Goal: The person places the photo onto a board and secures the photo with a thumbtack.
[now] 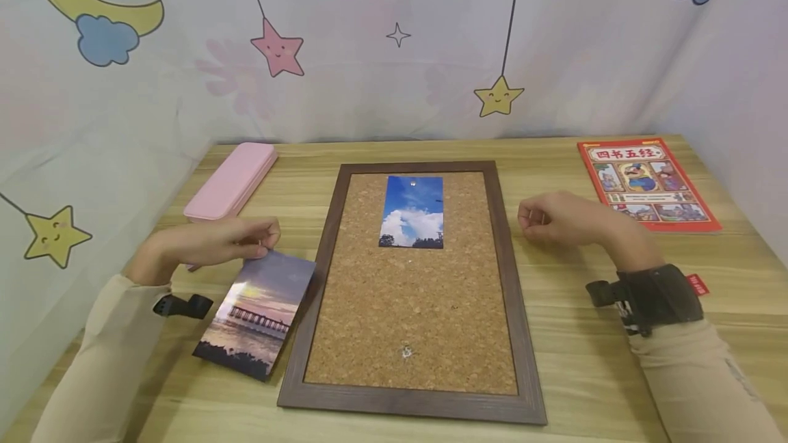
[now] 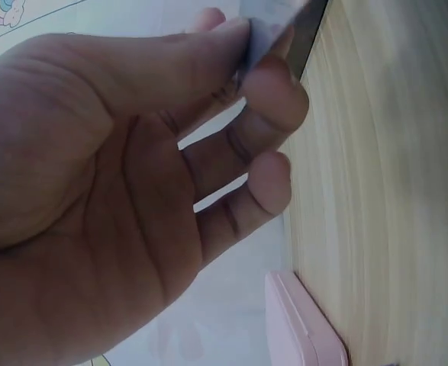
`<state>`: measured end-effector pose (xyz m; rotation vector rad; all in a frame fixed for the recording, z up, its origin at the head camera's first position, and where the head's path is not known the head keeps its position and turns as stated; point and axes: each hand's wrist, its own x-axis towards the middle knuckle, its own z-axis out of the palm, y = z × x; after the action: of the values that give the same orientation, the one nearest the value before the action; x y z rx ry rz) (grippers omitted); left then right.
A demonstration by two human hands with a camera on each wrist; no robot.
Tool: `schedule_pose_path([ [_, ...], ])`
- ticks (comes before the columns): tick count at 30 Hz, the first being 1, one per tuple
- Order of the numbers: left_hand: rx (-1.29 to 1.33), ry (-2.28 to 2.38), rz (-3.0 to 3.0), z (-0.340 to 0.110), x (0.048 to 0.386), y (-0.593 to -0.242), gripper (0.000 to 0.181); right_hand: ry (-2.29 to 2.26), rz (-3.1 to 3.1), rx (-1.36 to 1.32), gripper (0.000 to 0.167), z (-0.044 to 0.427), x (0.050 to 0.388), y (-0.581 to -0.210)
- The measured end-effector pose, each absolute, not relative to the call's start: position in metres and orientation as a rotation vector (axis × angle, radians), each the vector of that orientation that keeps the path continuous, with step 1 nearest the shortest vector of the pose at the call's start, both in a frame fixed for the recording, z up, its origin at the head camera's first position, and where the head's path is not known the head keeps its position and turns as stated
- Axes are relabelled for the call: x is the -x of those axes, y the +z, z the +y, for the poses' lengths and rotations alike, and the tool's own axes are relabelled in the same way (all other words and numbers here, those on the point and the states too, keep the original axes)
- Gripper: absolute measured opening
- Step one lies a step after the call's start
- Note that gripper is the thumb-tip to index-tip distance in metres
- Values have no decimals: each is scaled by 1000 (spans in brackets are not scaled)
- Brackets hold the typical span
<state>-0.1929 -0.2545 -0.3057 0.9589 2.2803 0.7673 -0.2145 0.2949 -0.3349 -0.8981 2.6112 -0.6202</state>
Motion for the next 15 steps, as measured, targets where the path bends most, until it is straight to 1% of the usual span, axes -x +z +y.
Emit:
schedule_pose_path([
  [15, -1027, 757, 2243, -230, 202, -309, 13, -597, 2614, 887, 14, 278, 219, -326],
])
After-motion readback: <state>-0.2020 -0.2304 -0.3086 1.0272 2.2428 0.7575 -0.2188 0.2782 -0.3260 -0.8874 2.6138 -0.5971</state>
